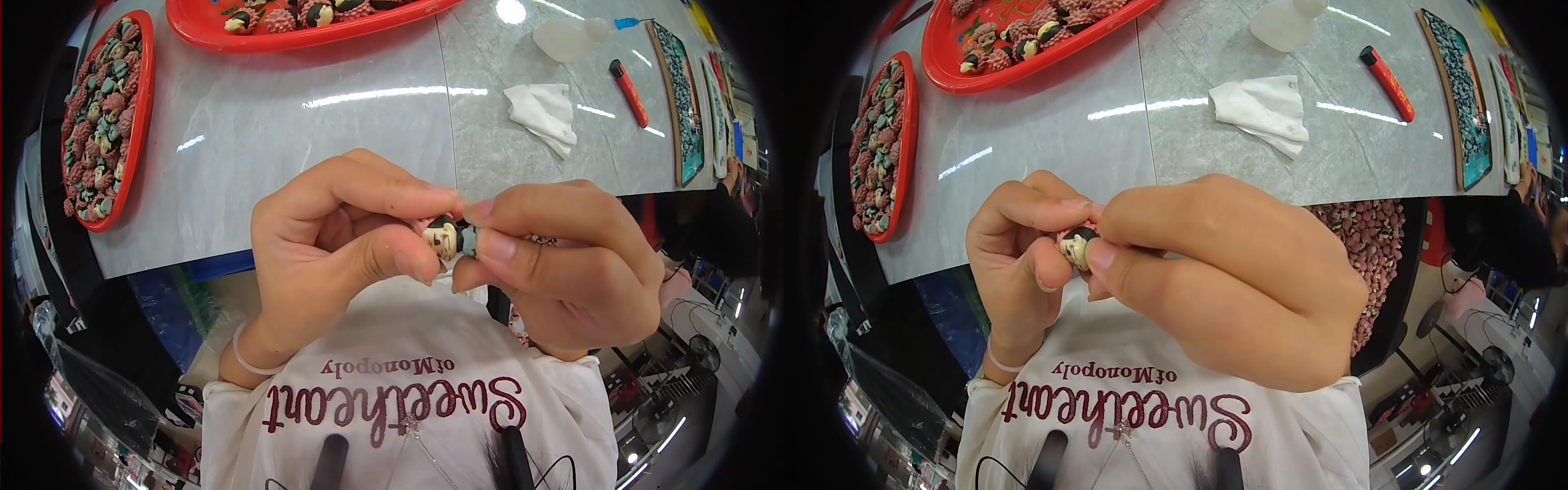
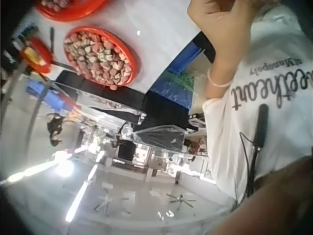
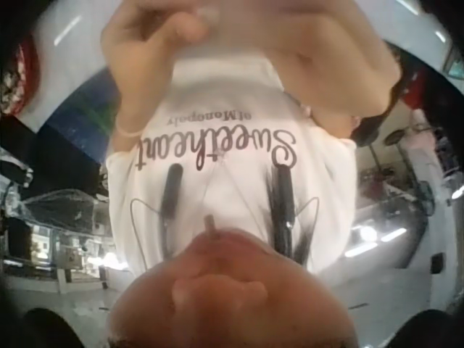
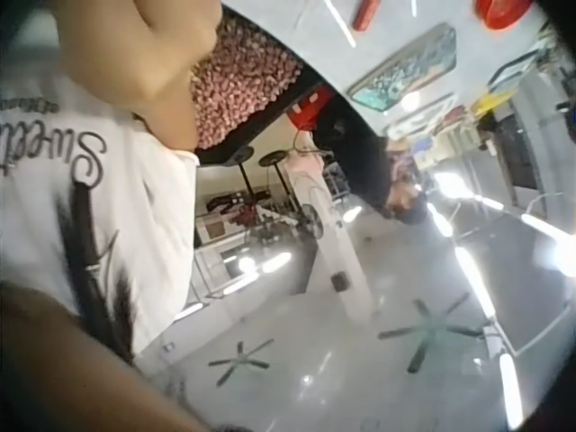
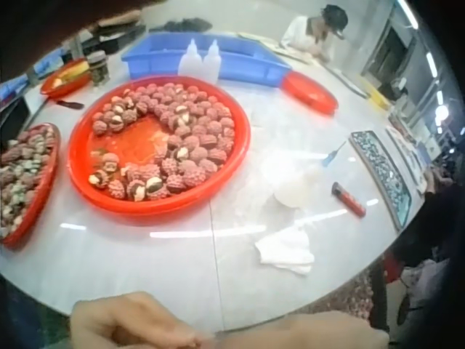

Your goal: Assembling small plastic figurines by gluing two components together and placing them into a tray.

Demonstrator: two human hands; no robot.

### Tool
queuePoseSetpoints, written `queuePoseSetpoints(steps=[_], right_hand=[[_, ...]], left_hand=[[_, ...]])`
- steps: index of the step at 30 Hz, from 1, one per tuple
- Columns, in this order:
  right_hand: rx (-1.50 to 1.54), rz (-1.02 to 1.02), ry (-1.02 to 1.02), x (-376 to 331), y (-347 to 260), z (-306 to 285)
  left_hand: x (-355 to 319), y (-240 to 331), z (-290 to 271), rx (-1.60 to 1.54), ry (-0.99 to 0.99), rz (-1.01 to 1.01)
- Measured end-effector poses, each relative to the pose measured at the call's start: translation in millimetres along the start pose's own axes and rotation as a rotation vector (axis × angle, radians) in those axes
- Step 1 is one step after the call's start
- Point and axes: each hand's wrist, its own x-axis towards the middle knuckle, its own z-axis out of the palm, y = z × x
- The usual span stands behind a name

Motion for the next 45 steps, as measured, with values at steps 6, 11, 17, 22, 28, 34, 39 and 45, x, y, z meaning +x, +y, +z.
queuePoseSetpoints(steps=[6, 11, 17, 22, 28, 34, 39, 45], right_hand=[[-0.089, -0.062, 0.030, -2, 2, -3], [-0.153, 0.021, 0.105, 2, 4, 7], [-0.579, 0.104, 0.333, -17, 19, -76], [-1.364, 0.512, 0.626, -84, 76, -198], [-1.187, 0.867, 0.857, -117, 101, -220], [-1.212, 0.686, 0.823, -121, 91, -199], [-1.221, 0.692, 0.800, -111, 66, -173], [-1.007, 0.752, 0.753, -96, 36, -127]], left_hand=[[3, -1, -2, -0.028, -0.092, 0.100], [7, 4, 5, 0.070, -0.022, 0.086], [10, 76, -68, 0.865, 0.546, 0.560], [13, 107, -118, 1.636, 0.732, 0.311], [13, 111, -110, 1.800, 0.671, 0.500], [17, 95, -121, 1.880, 0.663, 0.262], [13, 94, -124, 1.860, 0.657, 0.258], [19, 98, -108, 1.906, 0.673, 0.256]])
